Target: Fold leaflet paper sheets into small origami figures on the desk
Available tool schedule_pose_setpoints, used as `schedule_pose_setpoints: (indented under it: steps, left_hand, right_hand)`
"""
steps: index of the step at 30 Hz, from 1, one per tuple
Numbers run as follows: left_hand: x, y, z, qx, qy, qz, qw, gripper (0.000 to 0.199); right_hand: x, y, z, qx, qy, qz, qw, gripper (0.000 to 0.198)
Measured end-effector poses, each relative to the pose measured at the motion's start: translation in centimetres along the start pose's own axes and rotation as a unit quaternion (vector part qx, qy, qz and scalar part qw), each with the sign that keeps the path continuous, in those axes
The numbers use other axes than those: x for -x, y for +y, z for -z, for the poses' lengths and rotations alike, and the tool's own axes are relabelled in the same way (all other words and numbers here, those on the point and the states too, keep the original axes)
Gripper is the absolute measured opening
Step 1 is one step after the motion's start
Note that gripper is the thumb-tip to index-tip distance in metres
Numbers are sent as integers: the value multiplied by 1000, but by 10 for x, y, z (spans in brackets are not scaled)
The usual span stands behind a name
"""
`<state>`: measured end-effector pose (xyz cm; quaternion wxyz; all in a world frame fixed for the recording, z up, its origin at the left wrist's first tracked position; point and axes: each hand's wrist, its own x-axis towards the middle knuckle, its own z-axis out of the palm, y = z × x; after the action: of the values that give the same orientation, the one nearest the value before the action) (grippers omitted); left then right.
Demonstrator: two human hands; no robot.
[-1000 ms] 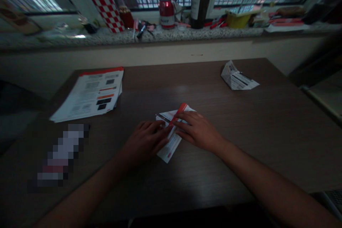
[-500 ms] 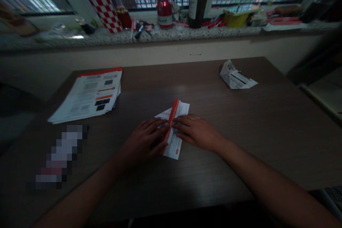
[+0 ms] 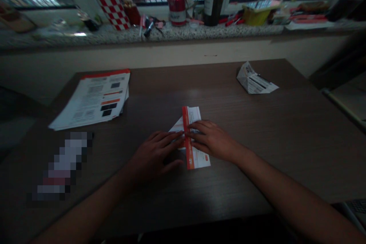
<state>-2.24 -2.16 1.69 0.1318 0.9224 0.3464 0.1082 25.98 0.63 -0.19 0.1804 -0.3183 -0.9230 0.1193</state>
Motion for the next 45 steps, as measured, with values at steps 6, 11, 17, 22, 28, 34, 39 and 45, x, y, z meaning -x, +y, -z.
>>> schedule_pose_setpoints:
  steps: [6, 11, 17, 22, 28, 34, 39, 45]
  left_hand:
    - [-1, 2, 0, 13, 1, 5, 1000, 58]
    - [-2, 3, -5, 5, 4, 14, 1000, 59]
    - [-2, 2, -8, -7, 5, 6, 1000, 57]
    - [-4, 2, -10, -15, 3, -5, 1000, 55]
    - [-4, 4, -11, -15, 8, 8, 1000, 59]
    - [-6, 5, -11, -23, 8, 13, 1000, 60]
    - [-7, 4, -12, -47, 6, 11, 999, 58]
    - [-5, 2, -14, -55, 6, 5, 998, 59]
  right_hand:
    - [1, 0, -1, -7, -4, -8, 1000, 40]
    - [0, 1, 1, -32, 5, -13, 999, 40]
    - [-1, 2, 3, -45, 4, -14, 999, 36]
    - [1, 3, 1, -44, -9, -16, 999, 39]
    - [3, 4, 2, -45, -5, -19, 999, 32]
    - [3, 8, 3, -62, -14, -9, 998, 35]
    - [4, 10, 4, -96, -14, -13, 995, 40]
    - [4, 10, 7, -98, -20, -11, 995, 37]
